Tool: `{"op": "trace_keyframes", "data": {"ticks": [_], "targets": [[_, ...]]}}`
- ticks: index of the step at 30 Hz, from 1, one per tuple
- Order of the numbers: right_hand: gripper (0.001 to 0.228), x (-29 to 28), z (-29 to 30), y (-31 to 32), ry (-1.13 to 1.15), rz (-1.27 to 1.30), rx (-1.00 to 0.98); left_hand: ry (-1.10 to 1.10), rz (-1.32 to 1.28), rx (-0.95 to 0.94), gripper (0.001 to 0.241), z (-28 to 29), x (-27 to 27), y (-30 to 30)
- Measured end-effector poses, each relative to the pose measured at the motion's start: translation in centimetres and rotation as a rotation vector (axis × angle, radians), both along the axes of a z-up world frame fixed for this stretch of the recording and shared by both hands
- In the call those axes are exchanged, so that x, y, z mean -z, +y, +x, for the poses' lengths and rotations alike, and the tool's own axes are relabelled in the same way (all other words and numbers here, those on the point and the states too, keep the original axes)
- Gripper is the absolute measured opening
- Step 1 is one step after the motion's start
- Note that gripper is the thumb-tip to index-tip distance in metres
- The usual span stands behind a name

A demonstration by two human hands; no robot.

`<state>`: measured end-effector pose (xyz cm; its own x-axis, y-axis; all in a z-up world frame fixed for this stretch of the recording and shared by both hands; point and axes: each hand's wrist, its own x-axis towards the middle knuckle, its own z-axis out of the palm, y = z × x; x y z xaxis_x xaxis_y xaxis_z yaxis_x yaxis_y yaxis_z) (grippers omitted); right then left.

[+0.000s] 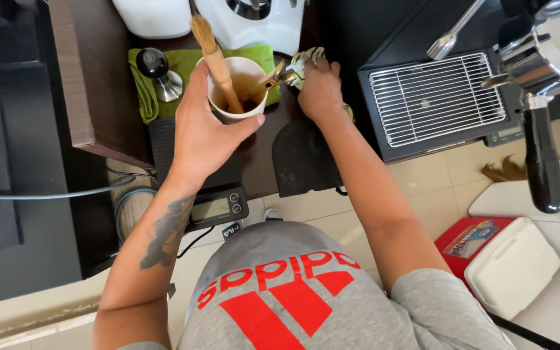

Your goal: Cleaning and wiping down the components of a coffee station, including an espresso machine, coffee grinders, and a checkout counter.

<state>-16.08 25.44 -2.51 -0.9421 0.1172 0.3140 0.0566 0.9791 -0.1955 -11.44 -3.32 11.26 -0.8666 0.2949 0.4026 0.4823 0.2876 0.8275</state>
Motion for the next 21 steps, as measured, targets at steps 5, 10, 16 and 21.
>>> {"op": "trace_keyframes", "data": {"ticks": [5,10,16,21], "targets": [[0.048,-1.1,2.4,-1.4,-0.029,0.031,0.019,-0.005,0.011,0.012,0.091,-0.4,-0.2,0.2],[0.047,-0.9,0.7,-0.1,-0.02,0.012,-0.015,-0.044,0.036,0.034,0.09,-0.3,-0.2,0.4],[0.045,-0.8,1.8,0.0,-0.029,0.01,-0.059,-0.024,0.027,0.044,0.09,-0.7,-0.4,0.6],[0.052,-2.0,3.3,-1.6,0.059,-0.02,-0.164,-0.009,0.049,0.038,0.09,-0.8,-0.3,0.5]]}}
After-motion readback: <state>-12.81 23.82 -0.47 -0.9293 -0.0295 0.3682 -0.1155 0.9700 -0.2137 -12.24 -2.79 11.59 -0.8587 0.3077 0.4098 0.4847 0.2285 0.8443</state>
